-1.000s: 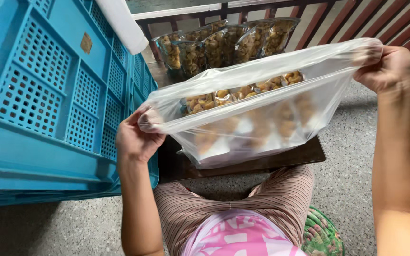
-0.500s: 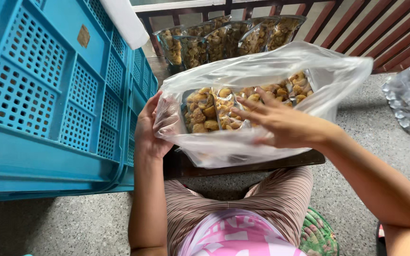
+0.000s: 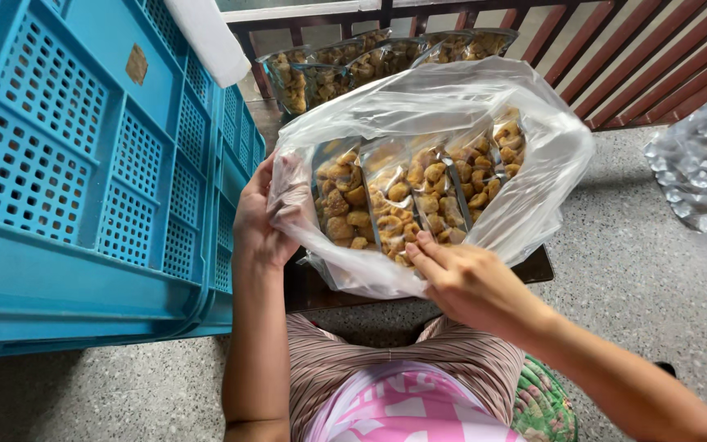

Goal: The person packs small transparent bags of snacks into a larger white plastic bag. They arrange the small bags neatly inside the larger bag and then tie the top of the bag closed.

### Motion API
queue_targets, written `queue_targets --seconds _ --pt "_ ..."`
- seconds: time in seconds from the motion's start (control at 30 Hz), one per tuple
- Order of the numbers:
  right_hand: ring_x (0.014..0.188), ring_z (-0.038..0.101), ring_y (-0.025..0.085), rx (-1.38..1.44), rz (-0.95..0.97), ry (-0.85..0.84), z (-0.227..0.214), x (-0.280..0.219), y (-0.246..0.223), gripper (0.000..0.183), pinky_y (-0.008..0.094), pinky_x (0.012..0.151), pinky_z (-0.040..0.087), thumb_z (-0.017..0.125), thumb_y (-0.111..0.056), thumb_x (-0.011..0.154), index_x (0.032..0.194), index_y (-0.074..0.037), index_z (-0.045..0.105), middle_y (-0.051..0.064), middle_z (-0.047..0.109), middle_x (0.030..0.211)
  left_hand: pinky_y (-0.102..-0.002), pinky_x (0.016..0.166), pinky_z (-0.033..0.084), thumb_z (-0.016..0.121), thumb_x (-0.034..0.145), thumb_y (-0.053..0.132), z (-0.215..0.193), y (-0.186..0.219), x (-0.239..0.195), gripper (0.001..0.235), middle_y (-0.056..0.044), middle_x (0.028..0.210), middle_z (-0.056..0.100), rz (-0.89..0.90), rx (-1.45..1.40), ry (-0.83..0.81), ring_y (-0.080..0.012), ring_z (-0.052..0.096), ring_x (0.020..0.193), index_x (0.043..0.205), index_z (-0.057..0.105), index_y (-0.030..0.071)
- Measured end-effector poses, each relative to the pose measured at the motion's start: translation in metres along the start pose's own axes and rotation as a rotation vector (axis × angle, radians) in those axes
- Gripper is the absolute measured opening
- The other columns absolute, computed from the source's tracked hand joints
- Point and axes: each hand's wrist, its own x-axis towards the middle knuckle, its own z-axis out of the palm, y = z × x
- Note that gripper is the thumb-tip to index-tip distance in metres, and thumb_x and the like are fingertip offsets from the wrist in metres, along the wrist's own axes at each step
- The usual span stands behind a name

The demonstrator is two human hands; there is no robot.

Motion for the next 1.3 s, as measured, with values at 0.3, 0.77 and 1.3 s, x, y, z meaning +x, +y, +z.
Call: queue_targets --seconds 0.3,0.77,1.3 --pt "0.112 0.064 0.032 0.096 0.038 0.007 0.003 0.002 0.014 0.056 0.046 0.096 0.053 0.071 -0.026 0.086 0.134 0.002 0.064 0.022 0.063 0.135 -0.027 0.045 0.056 0.056 0.108 0.022 0.017 -0.011 -0.029 0.027 -0.014 0.086 0.071 0.064 0.200 -0.052 -0.0175 0.069 0.058 0.109 0.063 -0.004" --pt "0.147 0.018 0.056 -0.057 -0.102 0.000 0.047 0.120 0.032 0.092 0.066 0.116 0.021 0.055 -0.071 0.091 0.154 -0.007 0.039 0.032 0.027 0.158 -0.020 0.037 0.043 0.060 0.096 0.010 0.032 -0.043 -0.065 0.054 0.003 0.069 0.056 0.261 0.627 0.094 -0.0034 0.049 0.045 0.147 0.047 0.000" --pt "0.151 -0.011 0.051 0.248 0.277 -0.084 0.076 0.102 0.022 0.091 0.065 0.121 0.000 0.040 -0.069 0.099 0.166 -0.011 0.014 0.029 0.000 0.168 -0.019 0.036 0.023 0.062 0.095 0.004 0.048 -0.034 -0.046 0.044 0.010 0.062 0.039 0.362 0.883 0.100 0.0010 0.030 0.042 0.137 0.053 0.003"
